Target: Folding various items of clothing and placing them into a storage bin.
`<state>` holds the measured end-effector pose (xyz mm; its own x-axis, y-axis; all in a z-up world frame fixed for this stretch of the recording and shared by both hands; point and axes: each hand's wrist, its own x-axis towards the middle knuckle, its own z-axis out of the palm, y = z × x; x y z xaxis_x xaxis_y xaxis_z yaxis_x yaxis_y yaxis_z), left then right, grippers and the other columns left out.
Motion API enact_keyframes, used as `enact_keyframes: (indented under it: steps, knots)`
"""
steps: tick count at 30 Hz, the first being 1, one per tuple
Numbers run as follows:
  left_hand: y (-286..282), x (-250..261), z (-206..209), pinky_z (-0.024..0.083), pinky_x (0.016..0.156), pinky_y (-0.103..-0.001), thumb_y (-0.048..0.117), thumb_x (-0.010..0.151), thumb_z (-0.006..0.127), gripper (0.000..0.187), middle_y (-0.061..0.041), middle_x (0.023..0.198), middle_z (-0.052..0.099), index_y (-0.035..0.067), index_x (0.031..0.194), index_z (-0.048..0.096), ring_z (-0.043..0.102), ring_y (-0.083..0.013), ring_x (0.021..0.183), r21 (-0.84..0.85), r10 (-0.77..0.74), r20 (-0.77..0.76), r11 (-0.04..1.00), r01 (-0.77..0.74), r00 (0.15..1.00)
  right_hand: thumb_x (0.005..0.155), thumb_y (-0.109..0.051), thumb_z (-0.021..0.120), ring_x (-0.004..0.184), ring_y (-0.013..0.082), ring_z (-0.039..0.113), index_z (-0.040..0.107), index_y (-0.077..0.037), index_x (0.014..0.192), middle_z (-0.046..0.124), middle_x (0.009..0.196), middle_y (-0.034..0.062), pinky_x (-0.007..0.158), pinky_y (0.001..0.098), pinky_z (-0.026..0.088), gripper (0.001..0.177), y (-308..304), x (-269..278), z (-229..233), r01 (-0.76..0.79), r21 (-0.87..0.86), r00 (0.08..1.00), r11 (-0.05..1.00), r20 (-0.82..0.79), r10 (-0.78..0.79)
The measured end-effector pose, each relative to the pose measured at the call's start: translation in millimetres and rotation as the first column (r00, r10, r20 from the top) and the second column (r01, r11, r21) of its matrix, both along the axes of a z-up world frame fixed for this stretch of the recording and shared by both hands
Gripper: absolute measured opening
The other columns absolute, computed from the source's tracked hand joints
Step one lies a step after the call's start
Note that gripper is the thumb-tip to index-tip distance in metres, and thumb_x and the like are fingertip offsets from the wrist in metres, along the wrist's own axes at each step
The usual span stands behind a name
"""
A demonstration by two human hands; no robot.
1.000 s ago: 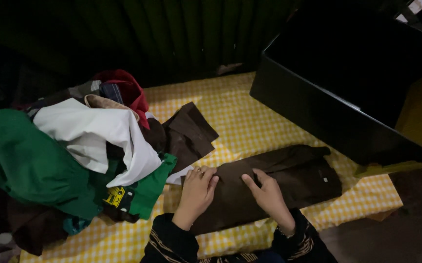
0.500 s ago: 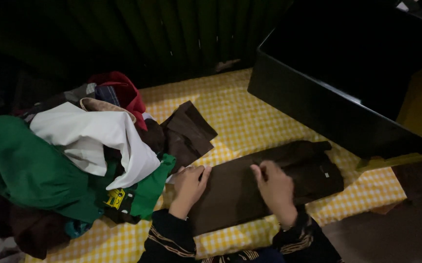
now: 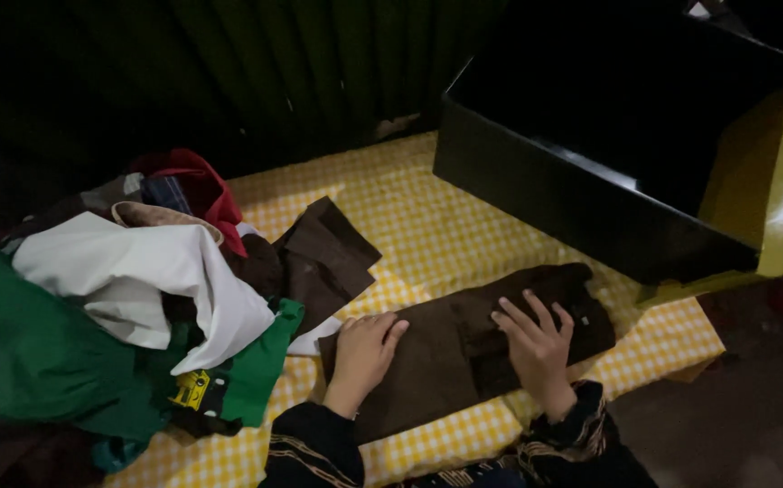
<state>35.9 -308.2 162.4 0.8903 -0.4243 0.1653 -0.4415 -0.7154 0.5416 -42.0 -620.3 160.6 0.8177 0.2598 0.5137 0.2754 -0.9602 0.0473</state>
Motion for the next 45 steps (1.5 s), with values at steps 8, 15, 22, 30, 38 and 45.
enact_keyframes:
  steps: [8, 15, 22, 30, 38, 45]
  knots:
    - [-4.9, -9.3, 25.3, 0.044, 0.092, -0.047, 0.044, 0.107, 0.051, 0.038, -0.011, 0.099, 0.07, 0.01, 0.117, 0.066, 0.064, -0.0317, 0.097, 0.075, 0.047, -0.032, 0.996, -0.045, 0.998, 0.099, -0.036, 0.047, 0.123, 0.0341, 0.052, 0.071, -0.032, 0.121, 0.062, 0.136, 0.0094, 0.105, 0.0536, 0.033, 0.033, 1.8, -16.8, 21.7, 0.131, 0.053, 0.982, 0.99, -0.142, -0.122]
    - [-23.0, -41.9, 31.4, 0.027, 0.113, -0.057, 0.056, 0.1, 0.053, 0.062, -0.016, 0.154, 0.039, 0.021, 0.151, 0.046, 0.035, -0.0408, 0.141, 0.098, -0.087, 0.2, 0.993, 0.069, 0.976, 0.093, -0.064, 0.073, 0.105, 0.039, 0.065, 0.072, -0.01, 0.124, 0.07, 0.107, 0.0254, 0.099, 0.0497, 0.049, 0.063, -99.5, 23.7, -10.6, 0.644, 0.231, 0.765, 0.729, -0.186, -0.617]
    - [-22.6, -41.3, 29.3, 0.021, 0.112, -0.061, 0.066, 0.097, 0.049, 0.075, -0.02, 0.146, 0.036, 0.026, 0.159, 0.031, 0.033, -0.0436, 0.135, 0.102, -0.081, 0.124, 0.992, 0.069, 0.989, 0.077, -0.053, 0.079, 0.117, 0.0388, 0.07, 0.067, -0.003, 0.127, 0.072, 0.124, 0.0223, 0.099, 0.0467, 0.055, 0.071, -124.2, 57.6, 3.8, 0.565, 0.343, 0.725, 0.75, -0.64, -0.254]
    - [9.3, -30.4, 34.7, 0.033, 0.095, -0.053, 0.057, 0.104, 0.049, 0.066, -0.018, 0.117, 0.047, 0.03, 0.162, 0.033, 0.042, -0.0366, 0.104, 0.245, -0.072, 0.012, 0.967, 0.066, 0.997, 0.082, -0.035, 0.081, 0.104, 0.0462, 0.069, 0.034, -0.001, 0.155, 0.066, 0.123, 0.0313, 0.084, 0.0534, 0.059, 0.093, -124.6, 54.7, -2.3, 0.64, 0.429, 0.686, 0.637, -0.693, -0.222]
    - [23.2, -31.9, 33.5, 0.032, 0.094, -0.053, 0.06, 0.1, 0.051, 0.069, -0.02, 0.115, 0.048, 0.03, 0.159, 0.033, 0.041, -0.038, 0.105, 0.258, -0.074, -0.006, 0.963, 0.073, 0.997, 0.081, -0.012, 0.083, 0.133, 0.0427, 0.047, 0.021, -0.008, 0.165, 0.046, 0.15, 0.0305, 0.091, 0.0491, 0.053, 0.105, -146.4, 43.4, 20.8, 0.121, 0.576, 0.927, 0.808, -0.357, 0.116]
    - [4.0, -30.6, 24.0, 0.029, 0.092, -0.057, 0.062, 0.104, 0.043, 0.067, -0.024, 0.124, 0.047, 0.03, 0.161, 0.028, 0.041, -0.0416, 0.104, 0.352, 0.083, 0.024, 0.932, -0.087, 0.996, 0.08, -0.016, 0.081, 0.119, 0.0276, 0.066, 0.059, -0.016, 0.125, 0.063, 0.134, 0.0114, 0.09, 0.0432, 0.061, 0.051, -108.8, 32.2, 120.1, 0.23, 0.652, 0.792, 0.723, -0.557, 0.25]
